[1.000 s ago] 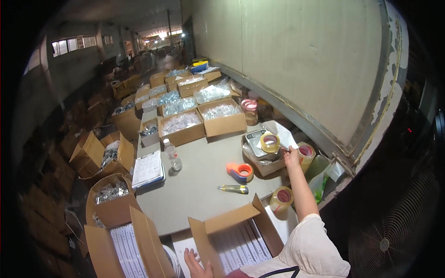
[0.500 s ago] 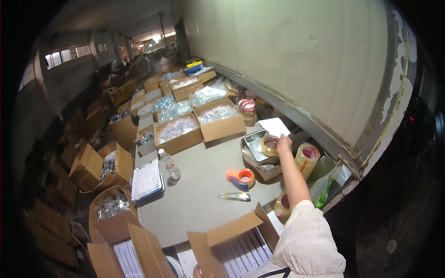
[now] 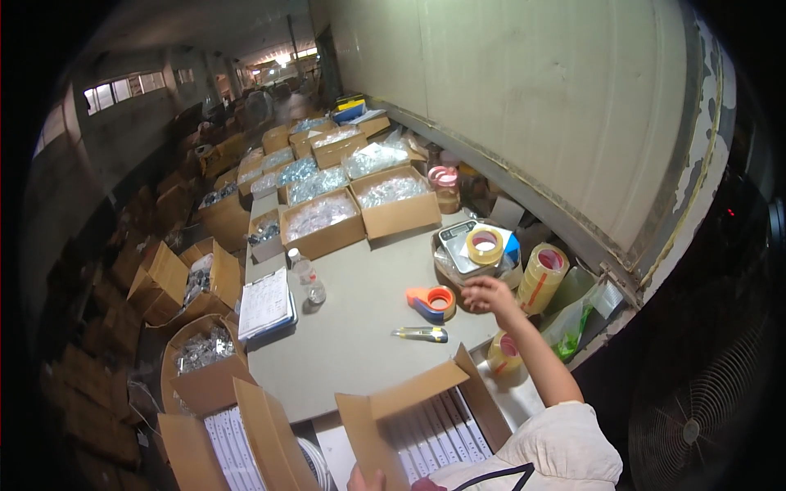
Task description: The person sorts and packs metal drawer slides into cardboard boxes by hand, including organizing small white packets within the boxes.
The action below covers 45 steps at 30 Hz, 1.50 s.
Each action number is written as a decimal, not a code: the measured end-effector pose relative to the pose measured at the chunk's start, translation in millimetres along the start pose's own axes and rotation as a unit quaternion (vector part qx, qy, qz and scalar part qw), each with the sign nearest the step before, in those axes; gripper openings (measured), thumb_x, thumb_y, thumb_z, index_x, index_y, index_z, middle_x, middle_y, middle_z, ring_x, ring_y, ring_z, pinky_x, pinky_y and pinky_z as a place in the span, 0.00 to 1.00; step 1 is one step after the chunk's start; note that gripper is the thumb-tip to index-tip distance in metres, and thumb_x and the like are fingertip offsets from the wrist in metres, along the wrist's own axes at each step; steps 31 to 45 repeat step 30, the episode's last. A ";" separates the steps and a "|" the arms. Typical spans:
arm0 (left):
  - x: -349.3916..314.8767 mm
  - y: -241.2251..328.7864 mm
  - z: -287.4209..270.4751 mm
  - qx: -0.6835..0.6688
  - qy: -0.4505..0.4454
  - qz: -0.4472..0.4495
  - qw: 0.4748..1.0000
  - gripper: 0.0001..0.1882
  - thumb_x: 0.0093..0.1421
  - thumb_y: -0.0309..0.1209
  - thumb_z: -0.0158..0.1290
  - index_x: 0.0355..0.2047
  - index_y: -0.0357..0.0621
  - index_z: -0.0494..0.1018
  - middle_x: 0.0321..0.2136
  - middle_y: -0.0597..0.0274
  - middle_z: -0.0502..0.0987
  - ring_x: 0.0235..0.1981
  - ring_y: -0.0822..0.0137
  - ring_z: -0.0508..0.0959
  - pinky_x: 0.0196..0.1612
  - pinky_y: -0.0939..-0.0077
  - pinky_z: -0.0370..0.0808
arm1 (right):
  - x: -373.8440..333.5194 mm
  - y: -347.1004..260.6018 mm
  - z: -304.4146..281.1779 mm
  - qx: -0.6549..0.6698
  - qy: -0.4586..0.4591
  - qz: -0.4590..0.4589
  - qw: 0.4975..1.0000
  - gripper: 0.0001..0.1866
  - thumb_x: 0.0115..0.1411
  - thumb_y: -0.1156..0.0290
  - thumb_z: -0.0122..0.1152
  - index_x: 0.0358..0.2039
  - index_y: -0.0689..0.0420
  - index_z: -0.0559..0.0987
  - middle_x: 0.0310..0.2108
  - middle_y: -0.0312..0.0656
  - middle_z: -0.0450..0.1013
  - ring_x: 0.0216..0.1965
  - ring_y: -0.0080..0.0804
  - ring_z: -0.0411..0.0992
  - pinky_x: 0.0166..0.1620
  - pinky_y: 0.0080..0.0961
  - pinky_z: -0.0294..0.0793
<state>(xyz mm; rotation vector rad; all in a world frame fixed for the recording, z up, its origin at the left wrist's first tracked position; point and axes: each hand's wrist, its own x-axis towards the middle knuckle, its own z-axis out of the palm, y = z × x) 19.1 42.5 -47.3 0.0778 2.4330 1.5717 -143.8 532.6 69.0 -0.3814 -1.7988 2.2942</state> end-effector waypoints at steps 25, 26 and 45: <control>-93.6 32.7 -15.1 0.185 0.014 -0.040 0.982 0.19 0.64 0.42 0.49 0.44 0.37 0.74 0.32 0.35 0.78 0.38 0.35 0.77 0.40 0.48 0.74 | -272.4 73.0 24.4 -0.609 -0.061 -0.039 0.790 0.18 0.64 0.63 0.54 0.43 0.67 0.72 0.27 0.63 0.75 0.33 0.62 0.75 0.39 0.51 0.73; -99.6 28.9 -18.3 0.186 0.017 -0.059 0.981 0.19 0.64 0.41 0.50 0.45 0.38 0.74 0.32 0.36 0.78 0.38 0.35 0.77 0.40 0.48 0.74 | -281.5 73.3 28.1 -0.619 -0.056 -0.035 0.783 0.18 0.64 0.63 0.54 0.43 0.68 0.73 0.26 0.63 0.75 0.33 0.61 0.75 0.38 0.51 0.73; -125.0 19.7 -30.2 0.173 0.041 -0.036 0.983 0.19 0.64 0.41 0.50 0.46 0.38 0.74 0.32 0.36 0.78 0.38 0.35 0.77 0.41 0.48 0.73 | -311.9 88.2 8.2 -0.516 0.015 -0.012 0.857 0.22 0.62 0.56 0.58 0.51 0.56 0.73 0.31 0.59 0.78 0.35 0.60 0.77 0.40 0.49 0.75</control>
